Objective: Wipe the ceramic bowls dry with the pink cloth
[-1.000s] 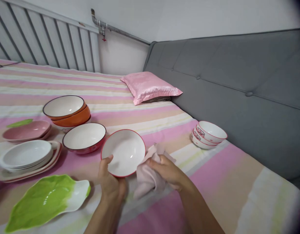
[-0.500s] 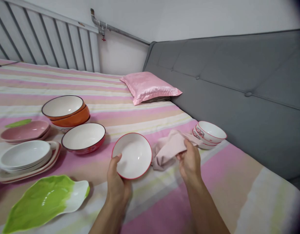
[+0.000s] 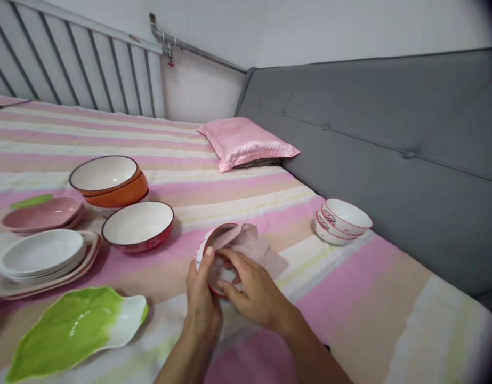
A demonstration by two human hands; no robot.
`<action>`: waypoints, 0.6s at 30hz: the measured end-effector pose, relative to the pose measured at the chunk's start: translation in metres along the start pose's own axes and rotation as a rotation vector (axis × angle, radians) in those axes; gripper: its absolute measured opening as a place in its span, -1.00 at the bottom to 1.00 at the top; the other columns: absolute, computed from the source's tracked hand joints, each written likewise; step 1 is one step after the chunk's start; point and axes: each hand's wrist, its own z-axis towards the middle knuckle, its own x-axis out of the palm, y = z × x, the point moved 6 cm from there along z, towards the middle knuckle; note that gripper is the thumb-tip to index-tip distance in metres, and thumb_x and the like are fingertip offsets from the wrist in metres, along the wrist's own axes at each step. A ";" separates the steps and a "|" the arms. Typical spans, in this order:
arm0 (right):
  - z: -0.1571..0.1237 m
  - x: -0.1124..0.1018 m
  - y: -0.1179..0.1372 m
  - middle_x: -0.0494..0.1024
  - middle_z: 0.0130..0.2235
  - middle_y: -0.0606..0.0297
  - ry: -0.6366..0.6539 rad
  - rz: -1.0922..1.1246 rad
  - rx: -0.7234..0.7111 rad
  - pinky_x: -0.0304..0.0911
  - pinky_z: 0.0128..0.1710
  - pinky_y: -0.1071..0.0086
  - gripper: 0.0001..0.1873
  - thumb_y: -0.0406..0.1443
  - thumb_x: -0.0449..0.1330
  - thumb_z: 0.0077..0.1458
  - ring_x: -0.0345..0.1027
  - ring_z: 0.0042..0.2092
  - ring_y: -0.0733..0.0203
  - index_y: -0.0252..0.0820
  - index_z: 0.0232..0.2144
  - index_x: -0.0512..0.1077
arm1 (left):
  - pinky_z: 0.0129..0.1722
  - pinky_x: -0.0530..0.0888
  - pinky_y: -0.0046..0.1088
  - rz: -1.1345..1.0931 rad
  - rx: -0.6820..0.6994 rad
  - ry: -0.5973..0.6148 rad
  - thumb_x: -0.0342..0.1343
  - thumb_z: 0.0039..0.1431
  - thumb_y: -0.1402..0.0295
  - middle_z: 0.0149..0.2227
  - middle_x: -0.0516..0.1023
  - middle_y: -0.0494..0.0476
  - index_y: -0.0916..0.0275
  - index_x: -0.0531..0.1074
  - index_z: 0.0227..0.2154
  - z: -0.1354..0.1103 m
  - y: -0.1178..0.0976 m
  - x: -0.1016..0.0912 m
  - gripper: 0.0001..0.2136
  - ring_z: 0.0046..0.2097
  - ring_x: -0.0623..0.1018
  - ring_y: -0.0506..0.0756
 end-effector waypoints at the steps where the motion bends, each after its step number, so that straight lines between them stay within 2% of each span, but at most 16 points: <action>1: 0.000 0.000 0.002 0.48 -0.03 0.23 0.015 -0.041 -0.027 0.38 -0.19 0.32 -0.53 -0.38 0.12 0.08 0.39 -0.05 0.11 -0.03 0.07 0.29 | -0.35 0.45 -0.52 0.005 -0.007 -0.002 0.24 -0.03 0.15 -0.33 0.55 0.05 0.29 0.45 -0.20 0.000 0.002 -0.001 -0.63 -0.31 0.54 0.03; 4: 0.002 -0.006 0.005 0.54 -0.17 0.27 -0.053 -0.098 -0.081 0.33 -0.10 0.28 -0.62 -0.45 0.00 0.13 0.42 -0.13 0.17 -0.07 -0.06 0.41 | -0.33 0.43 -0.52 -0.016 -0.005 0.007 0.23 -0.02 0.16 -0.32 0.55 0.06 0.30 0.45 -0.18 0.000 0.005 -0.002 -0.62 -0.30 0.53 0.03; 6: 0.002 -0.014 0.001 0.54 -0.20 0.24 -0.183 -0.099 -0.045 0.34 -0.10 0.28 -0.67 -0.44 -0.01 0.14 0.42 -0.14 0.17 -0.10 -0.12 0.44 | -0.29 0.44 -0.48 -0.020 -0.006 0.016 0.23 -0.01 0.16 -0.29 0.56 0.08 0.29 0.43 -0.13 0.000 0.006 -0.001 -0.59 -0.28 0.54 0.06; 8: 0.002 -0.019 -0.005 0.52 -0.14 0.18 -0.275 -0.072 0.023 0.35 -0.09 0.26 -0.69 -0.39 0.03 0.13 0.40 -0.09 0.14 -0.15 -0.09 0.42 | -0.25 0.45 -0.44 -0.015 -0.009 0.023 0.23 -0.01 0.16 -0.22 0.56 0.13 0.27 0.41 -0.07 0.000 0.007 -0.001 -0.55 -0.23 0.55 0.09; 10: 0.002 -0.015 -0.015 0.45 0.01 0.09 -0.260 0.019 0.107 0.36 -0.05 0.24 -0.60 -0.34 0.07 0.12 0.36 0.02 0.09 -0.18 0.04 0.33 | -0.21 0.45 -0.41 0.009 -0.006 0.014 0.23 -0.02 0.15 -0.14 0.55 0.18 0.27 0.39 -0.03 0.000 0.007 -0.001 -0.51 -0.19 0.55 0.12; 14: 0.001 0.003 -0.031 0.18 0.24 0.03 -0.126 0.266 0.234 0.27 0.08 0.20 -0.36 -0.23 0.06 0.15 0.21 0.18 0.10 -0.18 0.24 0.01 | -0.18 0.44 -0.38 0.081 -0.017 -0.001 0.26 -0.06 0.14 -0.12 0.54 0.21 0.27 0.38 -0.04 -0.002 0.011 -0.001 -0.49 -0.16 0.54 0.14; 16: 0.000 0.004 -0.033 0.14 0.25 0.04 -0.135 0.283 0.226 0.20 0.14 0.17 -0.36 -0.23 0.05 0.16 0.16 0.21 0.10 -0.17 0.25 -0.02 | -0.17 0.44 -0.39 0.085 -0.026 0.023 0.26 -0.06 0.14 -0.13 0.54 0.20 0.27 0.40 -0.06 -0.004 0.012 0.003 -0.50 -0.14 0.54 0.14; 18: 0.001 0.001 -0.031 0.18 0.22 0.03 -0.169 0.231 0.186 0.14 0.17 0.14 -0.41 -0.25 0.04 0.16 0.12 0.22 0.08 -0.18 0.22 0.02 | -0.15 0.43 -0.40 0.081 -0.033 0.067 0.25 -0.05 0.13 -0.12 0.54 0.19 0.25 0.40 -0.07 -0.007 0.013 0.007 -0.53 -0.11 0.53 0.15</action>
